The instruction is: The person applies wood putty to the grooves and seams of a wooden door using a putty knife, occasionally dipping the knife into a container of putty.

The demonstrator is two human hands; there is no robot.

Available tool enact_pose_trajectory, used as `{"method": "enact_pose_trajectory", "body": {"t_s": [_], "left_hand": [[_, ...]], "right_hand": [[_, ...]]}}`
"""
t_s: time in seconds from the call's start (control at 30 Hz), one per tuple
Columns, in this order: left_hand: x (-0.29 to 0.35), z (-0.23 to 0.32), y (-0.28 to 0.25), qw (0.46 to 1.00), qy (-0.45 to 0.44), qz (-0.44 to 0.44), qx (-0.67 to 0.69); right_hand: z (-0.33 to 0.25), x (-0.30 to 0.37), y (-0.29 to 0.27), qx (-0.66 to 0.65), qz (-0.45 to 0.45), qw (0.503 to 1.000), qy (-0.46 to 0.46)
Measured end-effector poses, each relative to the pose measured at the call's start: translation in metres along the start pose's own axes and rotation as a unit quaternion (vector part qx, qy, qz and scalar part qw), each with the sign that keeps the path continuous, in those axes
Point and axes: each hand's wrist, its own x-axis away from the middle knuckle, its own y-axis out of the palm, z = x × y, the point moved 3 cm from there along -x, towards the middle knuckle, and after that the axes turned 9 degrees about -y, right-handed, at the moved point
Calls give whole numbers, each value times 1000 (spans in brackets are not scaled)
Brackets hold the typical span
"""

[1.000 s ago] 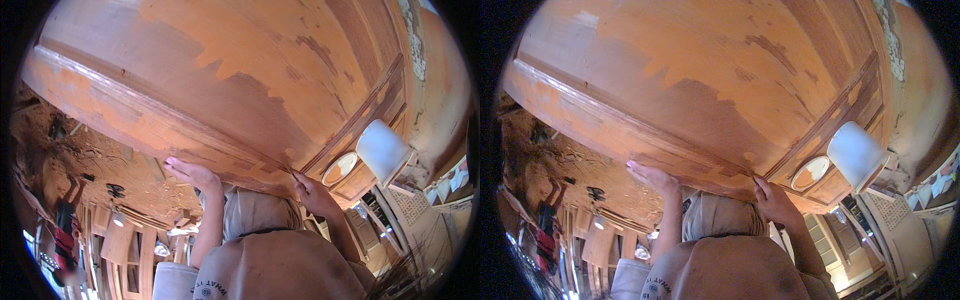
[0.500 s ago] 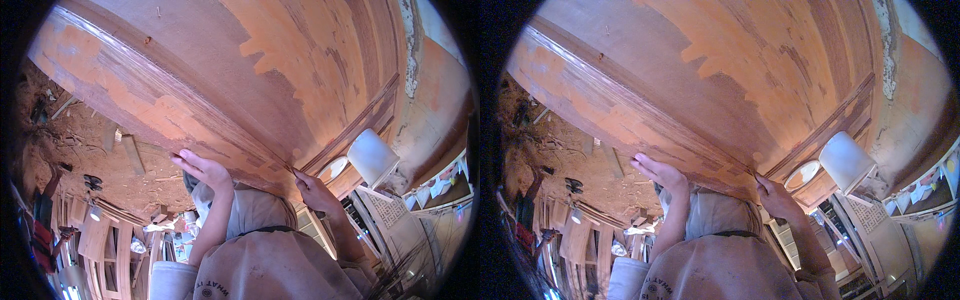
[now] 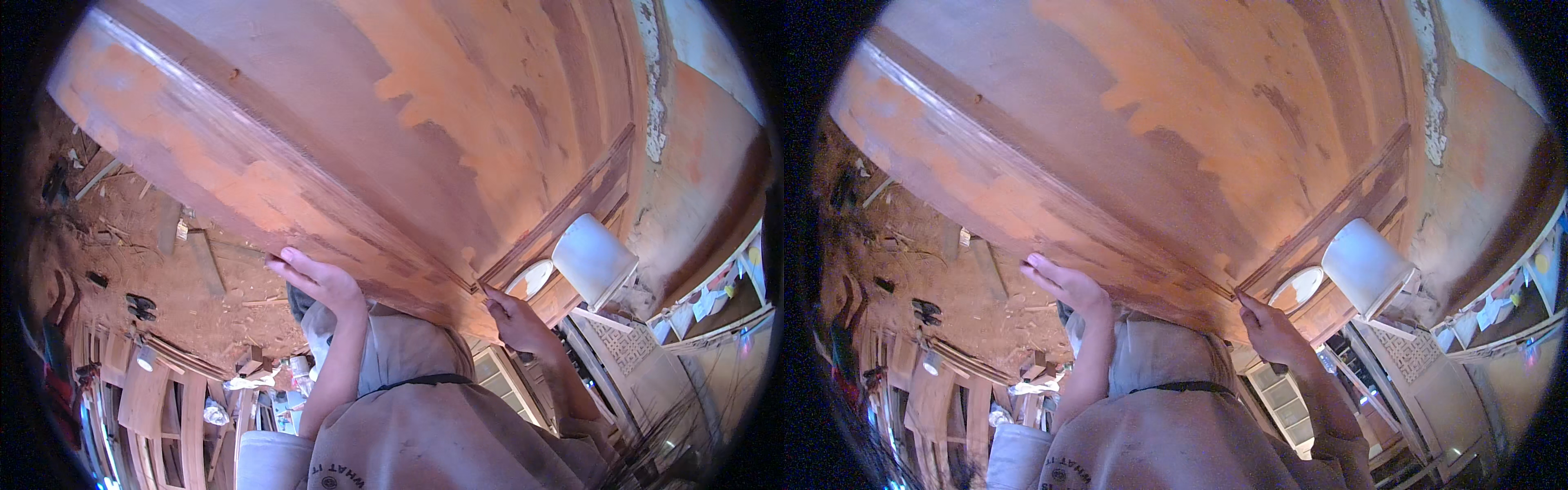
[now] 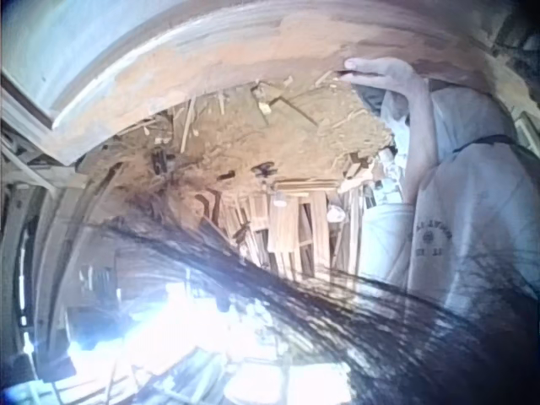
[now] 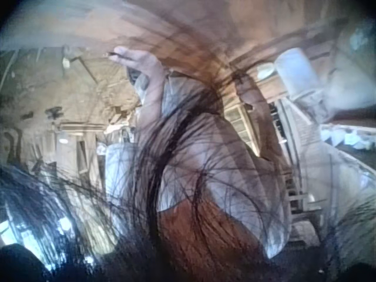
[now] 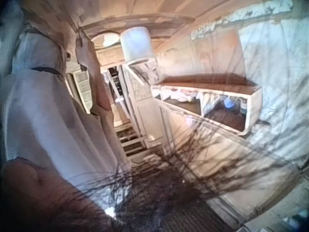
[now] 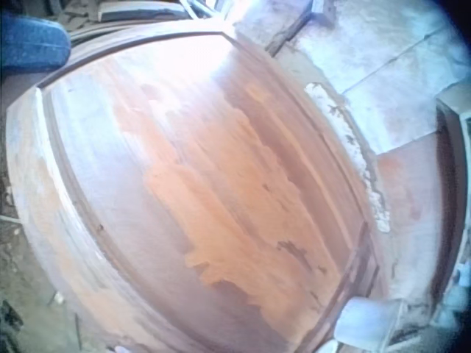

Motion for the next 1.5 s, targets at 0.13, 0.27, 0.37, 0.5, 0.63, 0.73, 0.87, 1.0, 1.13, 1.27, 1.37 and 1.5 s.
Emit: {"method": "enact_pose_trajectory", "body": {"t_s": [0.13,0.27,0.37,0.5,0.63,0.73,0.87,1.0,1.13,1.27,1.37,1.5], "left_hand": [[3,1,4,1000,-5,5,-12],[4,3,3,1000,-2,2,-18],[5,4,4,1000,-2,-1,-9],[3,3,3,999,9,5,-41],[-4,-8,-1,1000,21,-4,-22],[-5,-7,0,1000,17,-10,-14],[2,-2,3,999,1,8,-33],[0,-4,0,999,43,-32,-13],[-4,-6,1,997,77,-9,-30],[-10,-6,4,987,158,5,-14],[-6,-3,5,986,164,-5,-11],[-7,1,5,974,225,-2,-36]], "right_hand": [[14,-12,20,-6,23,996,-86],[2,-15,24,-11,17,998,-68],[9,-20,28,15,85,982,-171],[-9,-20,20,22,51,991,-123],[-15,-22,23,45,11,996,-75],[-6,-20,15,49,-17,995,-89],[-13,3,-27,-14,-109,994,-9],[25,-1,-60,80,19,989,-122],[10,-15,-62,317,62,896,-305],[-2,-38,-51,436,59,852,-285],[9,-52,-40,467,107,807,-346],[13,-57,-39,480,117,793,-356]]}}
